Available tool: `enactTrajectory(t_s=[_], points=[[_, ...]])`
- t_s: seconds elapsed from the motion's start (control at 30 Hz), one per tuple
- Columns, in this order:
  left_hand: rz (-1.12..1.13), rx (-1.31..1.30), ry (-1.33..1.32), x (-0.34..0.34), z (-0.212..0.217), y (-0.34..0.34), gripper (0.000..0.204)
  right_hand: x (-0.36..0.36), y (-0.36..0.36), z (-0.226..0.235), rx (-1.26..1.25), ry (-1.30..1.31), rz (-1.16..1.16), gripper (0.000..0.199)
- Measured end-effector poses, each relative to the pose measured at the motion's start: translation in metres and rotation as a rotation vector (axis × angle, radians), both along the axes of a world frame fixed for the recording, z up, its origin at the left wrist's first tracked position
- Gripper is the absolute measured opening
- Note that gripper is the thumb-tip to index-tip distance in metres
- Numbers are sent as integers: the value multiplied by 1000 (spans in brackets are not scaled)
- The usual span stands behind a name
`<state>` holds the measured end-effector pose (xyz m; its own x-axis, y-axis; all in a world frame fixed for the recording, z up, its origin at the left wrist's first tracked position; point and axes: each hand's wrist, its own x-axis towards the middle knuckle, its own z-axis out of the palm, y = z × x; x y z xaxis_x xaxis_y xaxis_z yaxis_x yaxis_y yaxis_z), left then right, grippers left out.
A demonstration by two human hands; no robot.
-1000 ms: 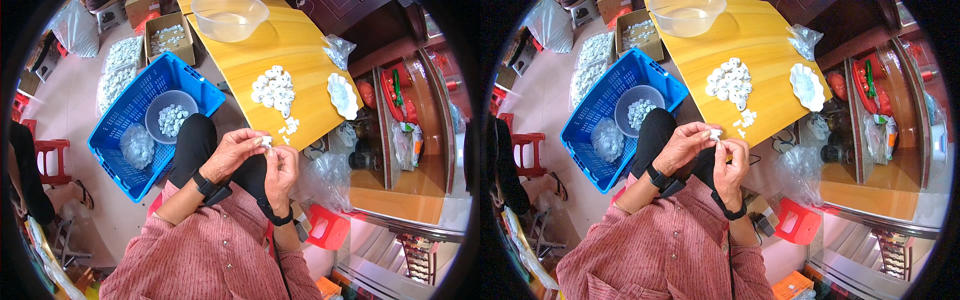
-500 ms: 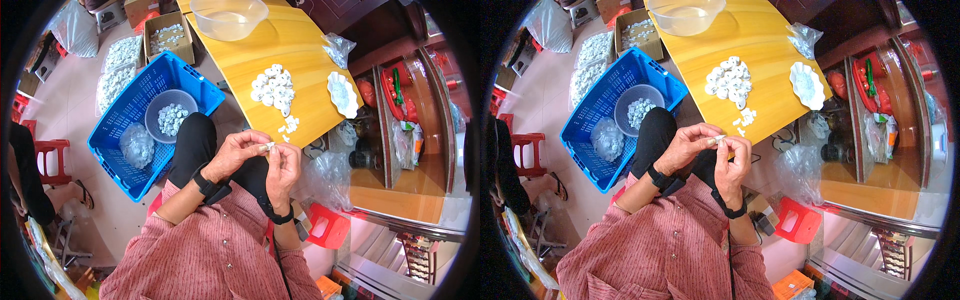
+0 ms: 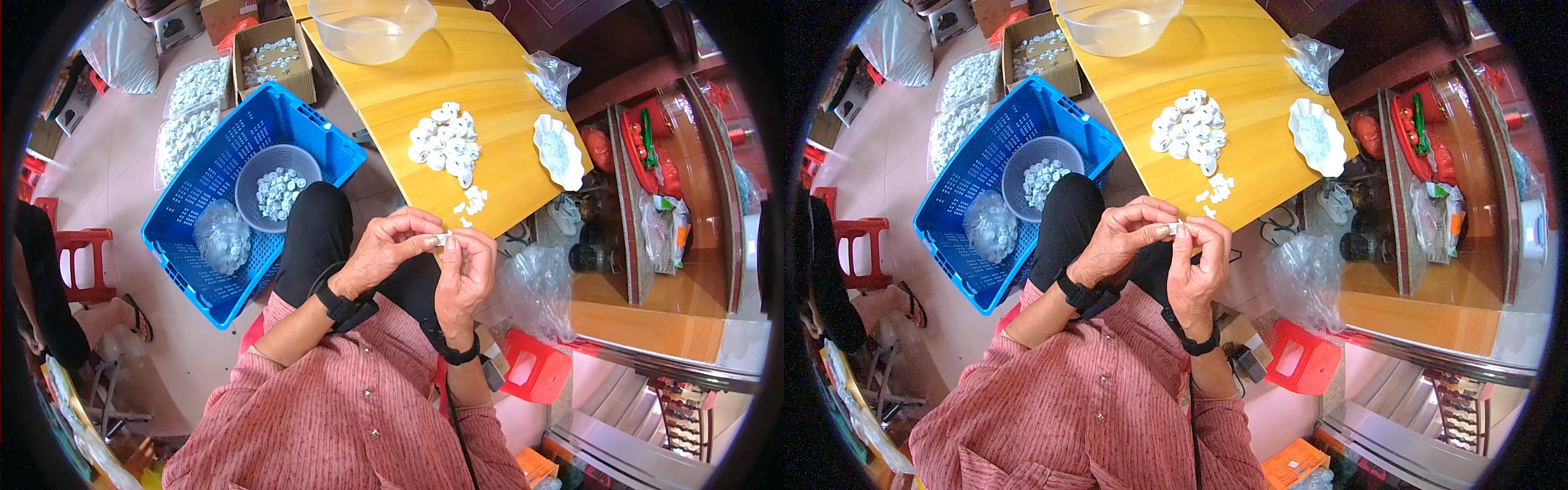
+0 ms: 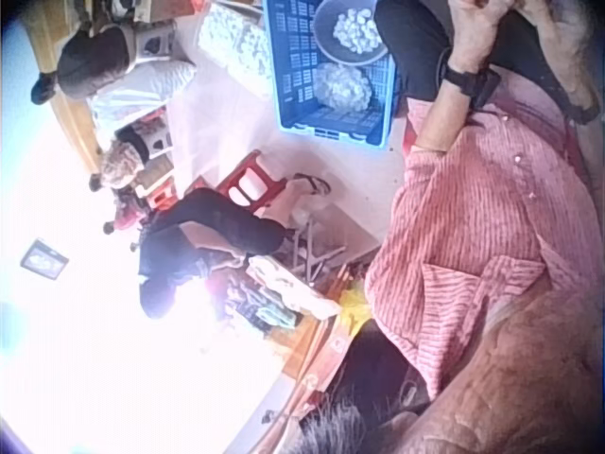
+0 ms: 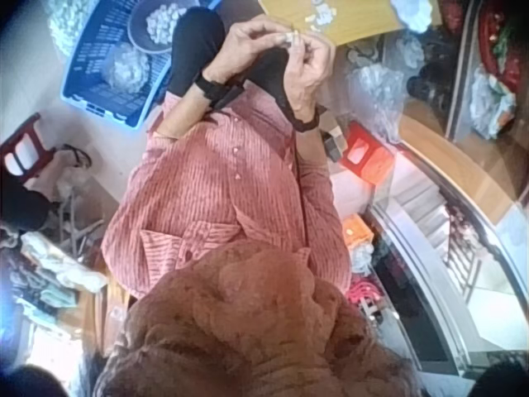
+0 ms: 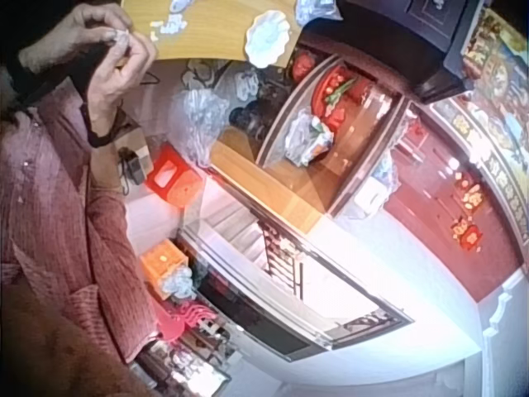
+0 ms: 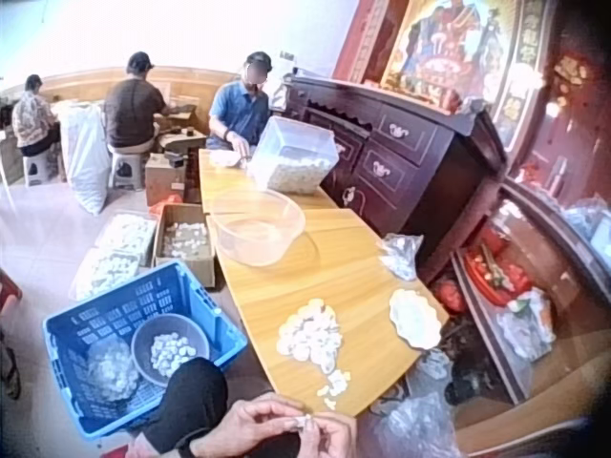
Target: Sorting and inspecting white plastic hardware components on a wooden table into different containers.
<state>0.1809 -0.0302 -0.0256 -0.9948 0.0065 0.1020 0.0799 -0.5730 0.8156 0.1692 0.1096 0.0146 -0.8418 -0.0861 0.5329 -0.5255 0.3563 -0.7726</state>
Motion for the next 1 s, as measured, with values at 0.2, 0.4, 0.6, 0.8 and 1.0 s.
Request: enactTrajectory(t_s=[0.2, 0.4, 0.6, 0.8, 1.0], points=[[27, -17, 10, 0, -1, 1, 20, 0, 0, 0, -12, -3, 17, 9], [-84, 241, -252, -1, -2, 2, 23, -1, -2, -2, 29, 25, 0, 9], [-99, 307, -234, 0, -1, 0, 23, -1, -3, 2, 94, 82, 23, 9], [-50, 435, -156, 0, 4, 2, 30, 1, -5, 8, 144, 63, 110, 10], [-86, 495, -120, -2, 0, 2, 32, 0, 0, 1, 1, -102, 114, 9]])
